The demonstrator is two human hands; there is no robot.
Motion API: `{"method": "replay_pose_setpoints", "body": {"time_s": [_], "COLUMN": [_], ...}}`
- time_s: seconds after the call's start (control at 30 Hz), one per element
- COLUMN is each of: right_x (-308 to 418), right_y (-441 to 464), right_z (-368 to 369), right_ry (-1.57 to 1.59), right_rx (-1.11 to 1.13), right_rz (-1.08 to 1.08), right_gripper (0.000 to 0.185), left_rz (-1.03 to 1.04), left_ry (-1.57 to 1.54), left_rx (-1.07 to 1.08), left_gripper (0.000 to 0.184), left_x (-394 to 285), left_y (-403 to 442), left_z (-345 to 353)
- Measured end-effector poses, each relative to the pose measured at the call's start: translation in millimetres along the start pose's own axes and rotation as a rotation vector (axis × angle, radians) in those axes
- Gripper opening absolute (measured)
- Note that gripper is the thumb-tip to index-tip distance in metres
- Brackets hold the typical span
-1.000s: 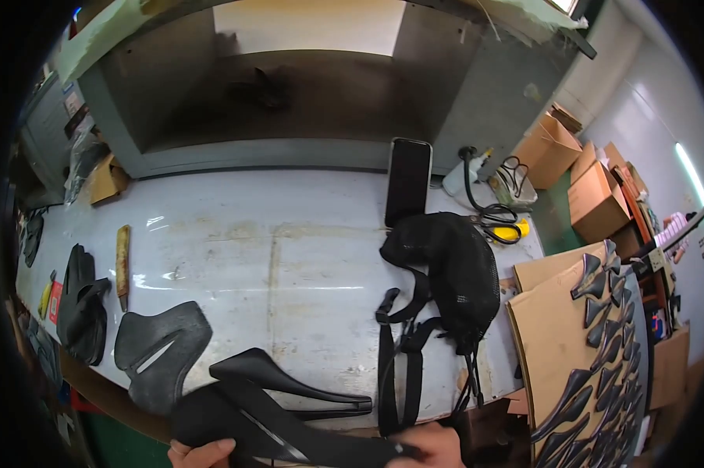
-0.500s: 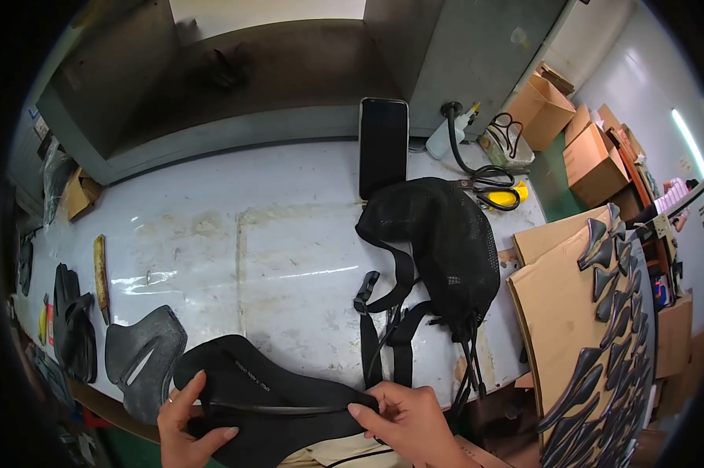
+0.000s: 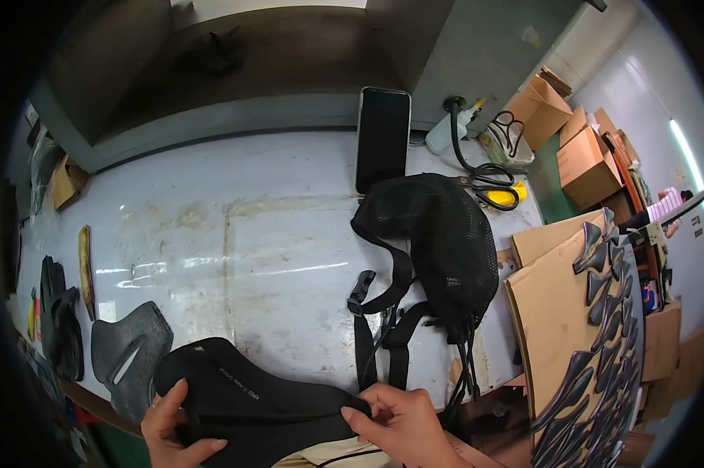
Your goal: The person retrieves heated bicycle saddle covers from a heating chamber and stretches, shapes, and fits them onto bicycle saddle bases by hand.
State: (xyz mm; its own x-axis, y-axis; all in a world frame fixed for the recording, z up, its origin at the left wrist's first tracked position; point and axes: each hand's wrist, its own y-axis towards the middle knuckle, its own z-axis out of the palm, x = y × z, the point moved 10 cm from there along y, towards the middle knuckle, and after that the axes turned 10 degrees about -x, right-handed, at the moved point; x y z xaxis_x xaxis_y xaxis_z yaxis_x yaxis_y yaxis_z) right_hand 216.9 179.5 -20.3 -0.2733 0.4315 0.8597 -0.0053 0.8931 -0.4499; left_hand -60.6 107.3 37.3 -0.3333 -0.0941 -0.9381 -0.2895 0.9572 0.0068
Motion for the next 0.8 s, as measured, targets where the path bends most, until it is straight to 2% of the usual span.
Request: {"method": "replay_pose_setpoints", "body": {"time_s": [0.07, 0.2, 0.43, 0.6, 0.67, 0.7, 0.77, 0.8], "right_x": [-0.9, 0.3, 8.8, 27.8, 30.8, 33.6, 34.9, 36.2], "right_y": [-0.8, -0.6, -2.0, -4.8, -6.6, -7.9, -8.7, -9.5], "right_z": [2.1, 4.8, 11.9, 17.4, 19.9, 21.6, 21.1, 19.9], "right_ry": [0.0, -0.025, -0.124, -0.444, -0.474, -0.504, -0.481, -0.456], "right_rx": [0.001, -0.009, -0.02, -0.092, -0.091, -0.092, -0.112, -0.13], "right_rz": [0.007, -0.013, -0.06, -0.21, -0.236, -0.264, -0.271, -0.273], "right_gripper": [0.014, 0.014, 0.015, 0.021, 0.021, 0.021, 0.02, 0.021], "left_rz": [0.066, 0.026, 0.076, 0.068, 0.134, 0.138, 0.325, 0.13], "left_ry": [0.007, -0.02, -0.011, -0.028, 0.184, 0.182, 0.632, 0.695], "left_rx": [-0.002, -0.023, -0.016, -0.004, 0.006, 0.003, -0.283, -0.275], "left_gripper": [0.071, 0.072, 0.071, 0.066, 0.07, 0.07, 0.076, 0.08], "left_x": [-9.3, -4.9, -6.3, -6.4, -12.9, -11.3, -23.8, -15.9], "left_y": [1.0, 0.5, 3.1, 4.2, 3.1, 2.6, -1.3, -4.2], "left_z": [-3.4, -5.6, -7.7, -6.8, -4.9, -3.2, -18.0, -23.7]}}
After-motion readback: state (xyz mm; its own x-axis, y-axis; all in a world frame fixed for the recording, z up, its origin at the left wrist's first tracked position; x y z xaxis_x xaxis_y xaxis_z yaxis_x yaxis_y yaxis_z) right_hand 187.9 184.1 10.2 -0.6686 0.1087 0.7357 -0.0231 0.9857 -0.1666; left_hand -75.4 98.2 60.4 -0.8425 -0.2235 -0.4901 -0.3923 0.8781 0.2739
